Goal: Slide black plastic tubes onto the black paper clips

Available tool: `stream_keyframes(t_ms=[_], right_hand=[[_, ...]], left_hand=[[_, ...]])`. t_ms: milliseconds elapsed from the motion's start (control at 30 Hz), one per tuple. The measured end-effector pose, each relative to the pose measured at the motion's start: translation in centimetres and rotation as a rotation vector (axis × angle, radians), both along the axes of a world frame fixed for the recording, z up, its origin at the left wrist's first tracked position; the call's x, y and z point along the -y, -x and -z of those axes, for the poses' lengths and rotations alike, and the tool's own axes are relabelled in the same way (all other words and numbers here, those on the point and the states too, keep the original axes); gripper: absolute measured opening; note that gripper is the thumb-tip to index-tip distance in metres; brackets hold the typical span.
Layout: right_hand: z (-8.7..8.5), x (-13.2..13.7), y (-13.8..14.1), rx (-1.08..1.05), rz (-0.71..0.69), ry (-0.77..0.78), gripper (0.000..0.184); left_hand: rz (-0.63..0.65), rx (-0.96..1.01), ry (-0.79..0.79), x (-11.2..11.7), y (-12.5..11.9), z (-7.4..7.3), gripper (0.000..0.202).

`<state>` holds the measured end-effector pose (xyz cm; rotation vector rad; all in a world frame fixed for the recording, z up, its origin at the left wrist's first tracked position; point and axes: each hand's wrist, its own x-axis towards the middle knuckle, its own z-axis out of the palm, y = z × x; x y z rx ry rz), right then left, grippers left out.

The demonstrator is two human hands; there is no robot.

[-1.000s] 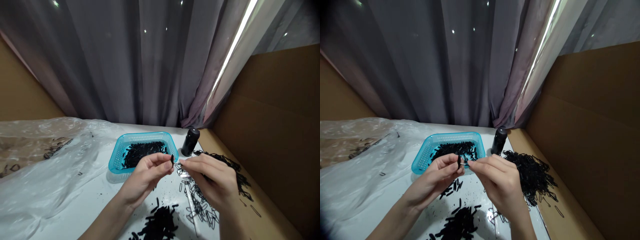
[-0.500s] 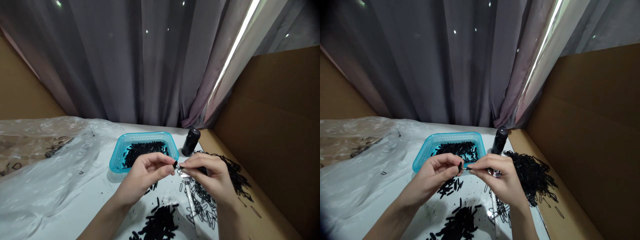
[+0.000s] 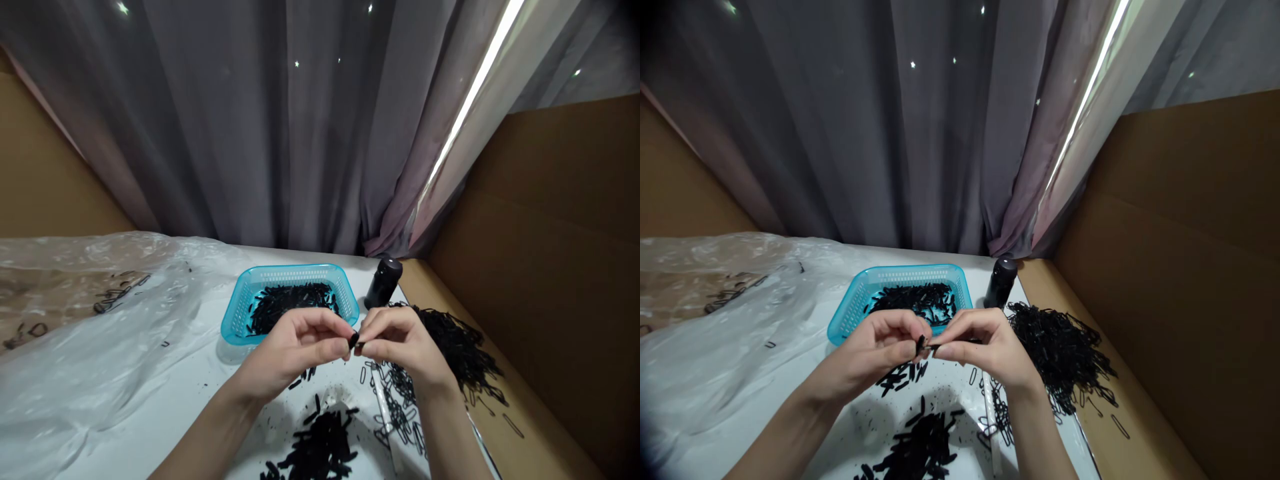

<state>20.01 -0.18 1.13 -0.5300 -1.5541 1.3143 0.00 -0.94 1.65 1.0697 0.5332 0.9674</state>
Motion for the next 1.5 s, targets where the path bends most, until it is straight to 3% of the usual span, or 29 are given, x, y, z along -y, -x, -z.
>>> stream_keyframes(t_ms=[167, 333, 400, 500, 633, 767, 933, 1133, 1367, 1500], right_hand=[[0.5, -0.4, 0.4, -0.044, -0.054, 0.124, 0.011], [1.3, -0.6, 2.3, -0.154, -0.044, 0.245, 0.018], [1.6, -0.5, 3.3, -0.193, -0.041, 0.29, 0.023], [1.7, -0.2, 4.4, -0.251, -0.02, 0.351, 0.029], [0.9, 0.3, 3.7, -0.342, 0.061, 0.381, 0.025], [-0.4, 1.0, 1.7, -0.326, 0.216, 0.27, 0.015], [-1.2, 2.3, 0.6, -0.037, 0.418, 0.049, 0.011], [-2.0, 3.8, 1.2, 0.152, 0.411, 0.018, 0.017], [-2.1, 4.0, 1.3, 0.226, 0.364, 0.062, 0.011], [-2.1, 3.9, 1.2, 0.235, 0.376, 0.006, 0.007]], left_hand=[[-0.087, -0.015, -0.05, -0.1, 0.0, -0.2, 0.02], [-0.409, -0.081, -0.253, 0.4, -0.1, -0.8, 0.01], [-0.552, -0.137, -0.392, 0.5, -0.1, -0.7, 0.005], [-0.722, -0.226, -0.708, 0.2, -0.2, -0.1, 0.014], [-0.846, -0.341, -1.072, -0.4, 0.0, 0.6, 0.021], [-0.843, -0.438, -1.329, -0.4, 0.6, 0.7, 0.025], [-0.766, -0.512, -1.548, 0.3, 1.2, 0.8, 0.023], [-0.718, -0.577, -1.576, 1.8, 1.1, 0.7, 0.023], [-0.727, -0.534, -1.541, 2.2, 1.0, 0.5, 0.023], [-0.73, -0.538, -1.539, 2.1, 0.8, 0.5, 0.021]])
